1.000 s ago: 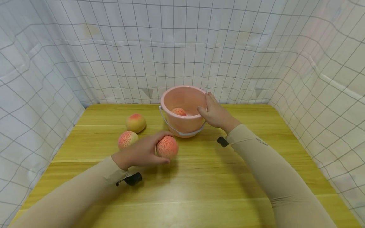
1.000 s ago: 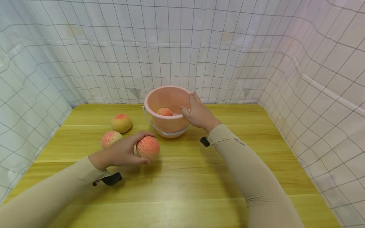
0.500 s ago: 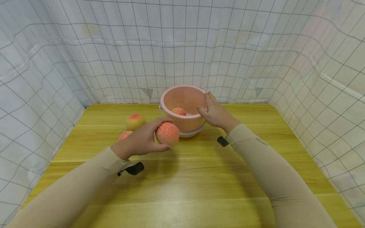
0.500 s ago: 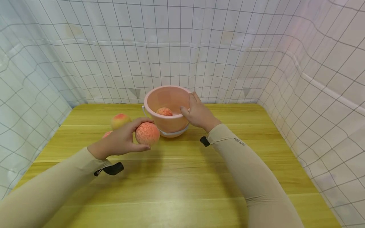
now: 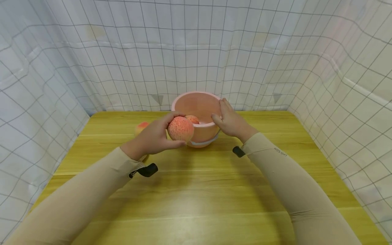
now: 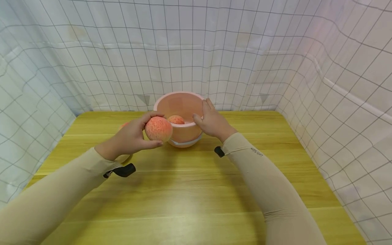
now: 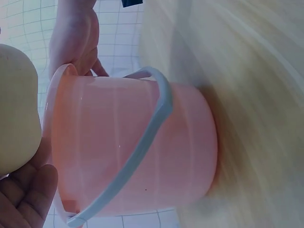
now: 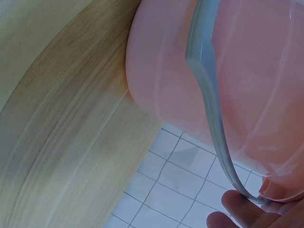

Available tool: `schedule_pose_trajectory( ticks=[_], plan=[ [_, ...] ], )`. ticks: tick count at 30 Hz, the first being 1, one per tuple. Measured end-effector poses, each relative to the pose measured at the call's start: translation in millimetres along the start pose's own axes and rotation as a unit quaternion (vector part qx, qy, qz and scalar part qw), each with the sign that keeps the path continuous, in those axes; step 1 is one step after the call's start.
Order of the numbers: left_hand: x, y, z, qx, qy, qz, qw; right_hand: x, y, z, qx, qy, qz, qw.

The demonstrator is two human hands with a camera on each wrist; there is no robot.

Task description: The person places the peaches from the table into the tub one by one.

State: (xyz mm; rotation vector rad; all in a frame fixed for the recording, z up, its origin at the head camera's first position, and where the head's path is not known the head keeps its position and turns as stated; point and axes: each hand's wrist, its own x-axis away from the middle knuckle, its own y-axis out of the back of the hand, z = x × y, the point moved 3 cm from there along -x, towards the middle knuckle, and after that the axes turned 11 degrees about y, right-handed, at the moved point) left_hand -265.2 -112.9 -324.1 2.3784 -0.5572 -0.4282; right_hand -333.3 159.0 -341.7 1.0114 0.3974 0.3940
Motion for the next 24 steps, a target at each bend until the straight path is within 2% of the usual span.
schedule_pose_trajectory(
  ticks=[7,14,19,24],
  plan=[
    [-6.4,12.1,-0.9,0.046,0.037,-0.003,0.9983,-0.4,0,-1,-0.002,-0.001,0.001,1.0000],
    [-18.0,25.9,-4.8,0.089,0.034,-0.045,0.9944,-0.3,1,0,-0.003,-0.003,0.001,1.0000],
    [-27.4,27.8,-6.5,0.115,0.048,-0.059,0.9905,-0.7,0,-1,-0.002,-0.003,0.003,1.0000],
    [-38.3,25.0,-5.5,0.131,0.057,-0.059,0.9880,-0.6,0,-1,0.000,-0.002,0.000,1.0000]
  ],
)
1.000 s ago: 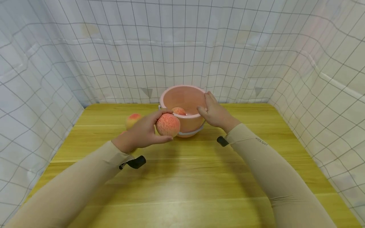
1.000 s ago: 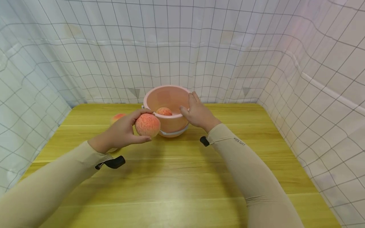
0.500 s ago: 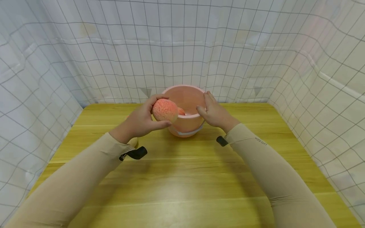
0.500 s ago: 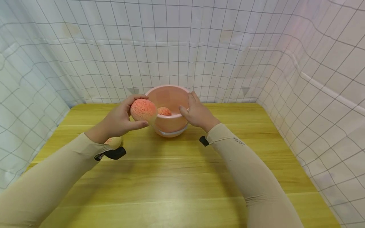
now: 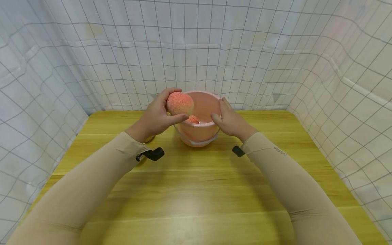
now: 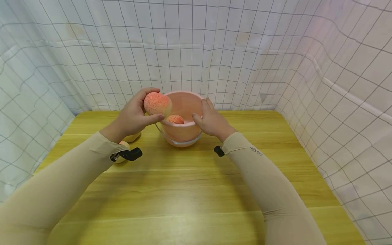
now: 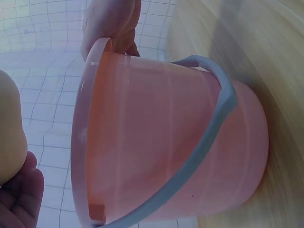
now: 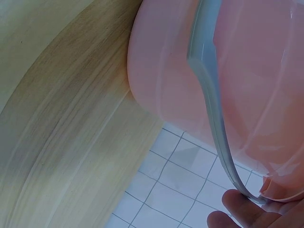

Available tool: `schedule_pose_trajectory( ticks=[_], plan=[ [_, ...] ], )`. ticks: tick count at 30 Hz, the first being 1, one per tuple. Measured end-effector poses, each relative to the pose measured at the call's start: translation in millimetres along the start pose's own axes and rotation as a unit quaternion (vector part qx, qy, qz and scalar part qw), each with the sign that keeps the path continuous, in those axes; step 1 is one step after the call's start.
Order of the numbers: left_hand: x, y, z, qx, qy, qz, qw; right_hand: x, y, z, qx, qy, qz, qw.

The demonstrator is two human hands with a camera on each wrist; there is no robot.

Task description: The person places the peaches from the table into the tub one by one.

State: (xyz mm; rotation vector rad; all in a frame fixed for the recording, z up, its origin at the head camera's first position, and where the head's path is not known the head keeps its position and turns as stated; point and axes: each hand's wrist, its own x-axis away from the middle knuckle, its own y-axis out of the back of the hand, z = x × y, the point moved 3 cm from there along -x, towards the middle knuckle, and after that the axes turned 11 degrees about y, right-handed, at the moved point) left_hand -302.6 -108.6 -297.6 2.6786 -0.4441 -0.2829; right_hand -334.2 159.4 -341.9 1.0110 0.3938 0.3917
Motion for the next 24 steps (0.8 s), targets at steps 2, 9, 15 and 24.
schedule_pose_trajectory(
  ticks=[2,9,15,24],
  plan=[
    [-4.7,-1.8,0.8,0.004,-0.001,0.000,1.0000,-0.1,0,0,0.001,0.001,-0.002,1.0000],
    [-16.1,-6.5,2.3,-0.007,0.000,-0.009,0.9999,-1.0,-1,-1,0.002,0.000,-0.002,1.0000],
    [-22.4,-10.7,2.8,0.001,0.000,0.000,1.0000,-1.2,0,-1,0.003,0.000,0.004,1.0000],
    [-29.2,-15.7,4.7,-0.010,0.003,-0.010,0.9999,-1.6,-1,-2,-0.004,0.003,-0.006,1.0000]
  ],
)
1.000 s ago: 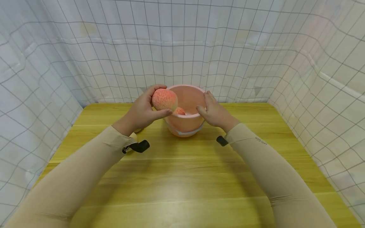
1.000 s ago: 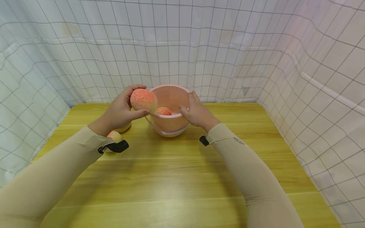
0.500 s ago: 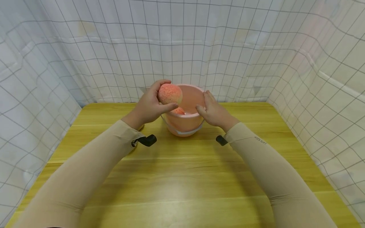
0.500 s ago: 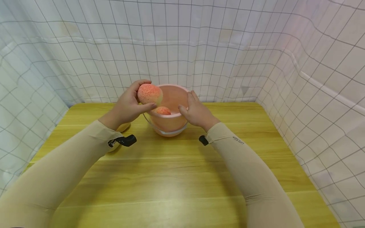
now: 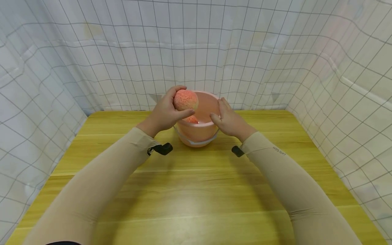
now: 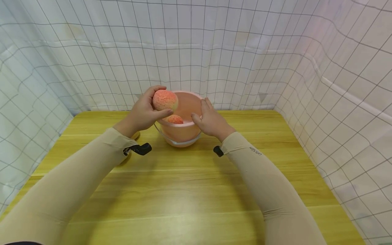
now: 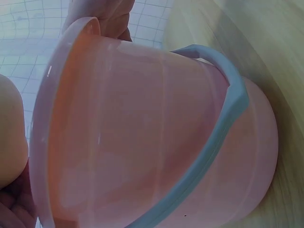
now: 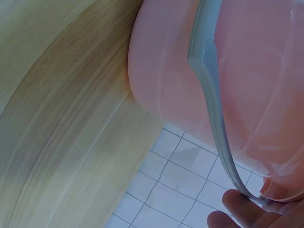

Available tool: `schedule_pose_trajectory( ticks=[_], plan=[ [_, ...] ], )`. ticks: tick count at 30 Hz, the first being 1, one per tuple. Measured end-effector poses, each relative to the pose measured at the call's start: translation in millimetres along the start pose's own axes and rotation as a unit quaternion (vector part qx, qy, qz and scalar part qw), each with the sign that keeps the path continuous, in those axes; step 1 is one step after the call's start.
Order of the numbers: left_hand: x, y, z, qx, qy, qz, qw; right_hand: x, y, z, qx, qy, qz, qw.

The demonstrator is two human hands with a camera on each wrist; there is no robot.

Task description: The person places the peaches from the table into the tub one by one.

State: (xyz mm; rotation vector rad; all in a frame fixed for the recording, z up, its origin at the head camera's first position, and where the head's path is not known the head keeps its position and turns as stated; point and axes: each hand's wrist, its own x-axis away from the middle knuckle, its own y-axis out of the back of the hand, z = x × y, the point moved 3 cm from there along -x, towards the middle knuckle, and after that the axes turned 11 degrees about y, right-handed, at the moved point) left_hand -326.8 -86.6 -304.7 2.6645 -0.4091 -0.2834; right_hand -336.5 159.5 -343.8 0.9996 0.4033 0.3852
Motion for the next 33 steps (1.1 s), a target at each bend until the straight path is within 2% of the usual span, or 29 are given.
schedule_pose_trajectory(
  ticks=[5,33],
  plan=[
    [-1.4,-3.0,1.1,-0.010,0.004,-0.001,0.9999,0.0,-0.8,-0.2,-0.002,-0.003,-0.001,1.0000],
    [-6.3,-10.2,5.8,0.002,0.010,0.015,0.9998,-0.4,-1.5,-1.4,-0.005,0.000,-0.003,1.0000]
  ],
)
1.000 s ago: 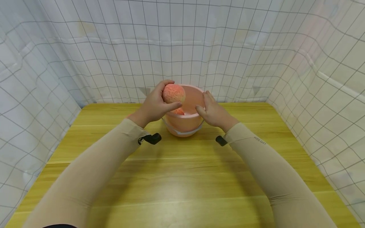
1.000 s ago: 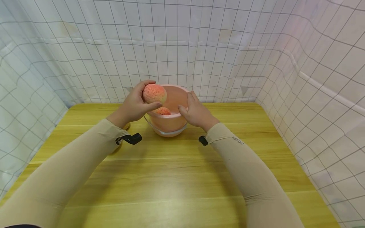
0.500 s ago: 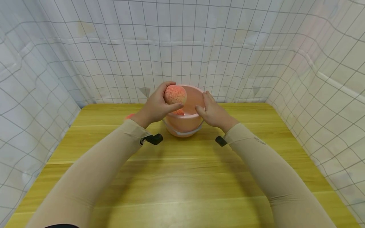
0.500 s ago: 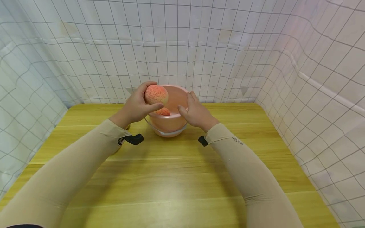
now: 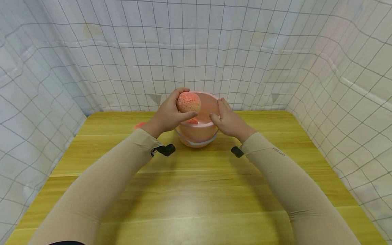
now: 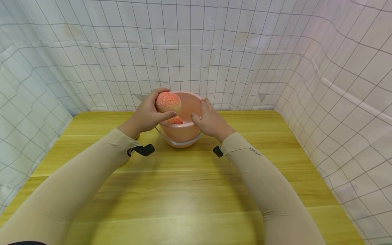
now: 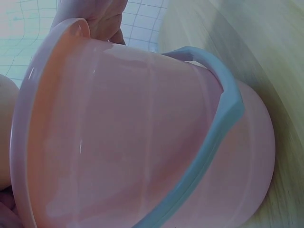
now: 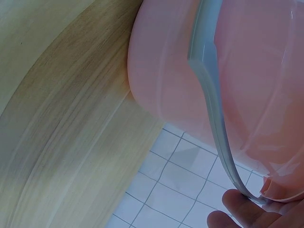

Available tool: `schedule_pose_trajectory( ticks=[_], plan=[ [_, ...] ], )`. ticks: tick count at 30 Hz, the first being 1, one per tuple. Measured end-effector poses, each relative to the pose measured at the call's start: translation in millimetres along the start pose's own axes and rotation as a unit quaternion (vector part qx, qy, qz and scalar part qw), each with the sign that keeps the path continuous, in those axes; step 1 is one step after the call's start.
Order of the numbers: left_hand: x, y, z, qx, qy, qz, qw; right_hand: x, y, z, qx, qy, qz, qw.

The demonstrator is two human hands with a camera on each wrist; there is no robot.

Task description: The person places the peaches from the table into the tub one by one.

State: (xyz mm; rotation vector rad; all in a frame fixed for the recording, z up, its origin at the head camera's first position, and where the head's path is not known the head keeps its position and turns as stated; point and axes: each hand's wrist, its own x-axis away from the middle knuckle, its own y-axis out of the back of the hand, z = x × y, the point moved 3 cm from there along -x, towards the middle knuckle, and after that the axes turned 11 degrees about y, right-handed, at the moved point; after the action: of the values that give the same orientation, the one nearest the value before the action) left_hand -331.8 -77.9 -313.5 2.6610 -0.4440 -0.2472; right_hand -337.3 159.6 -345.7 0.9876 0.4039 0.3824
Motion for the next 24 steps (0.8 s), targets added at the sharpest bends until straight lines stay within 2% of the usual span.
schedule_pose_trajectory(
  ticks=[24],
  plan=[
    [-2.0,0.2,2.4,0.002,-0.004,0.004,1.0000,0.9,0.8,1.2,0.006,-0.002,0.001,1.0000]
  ],
)
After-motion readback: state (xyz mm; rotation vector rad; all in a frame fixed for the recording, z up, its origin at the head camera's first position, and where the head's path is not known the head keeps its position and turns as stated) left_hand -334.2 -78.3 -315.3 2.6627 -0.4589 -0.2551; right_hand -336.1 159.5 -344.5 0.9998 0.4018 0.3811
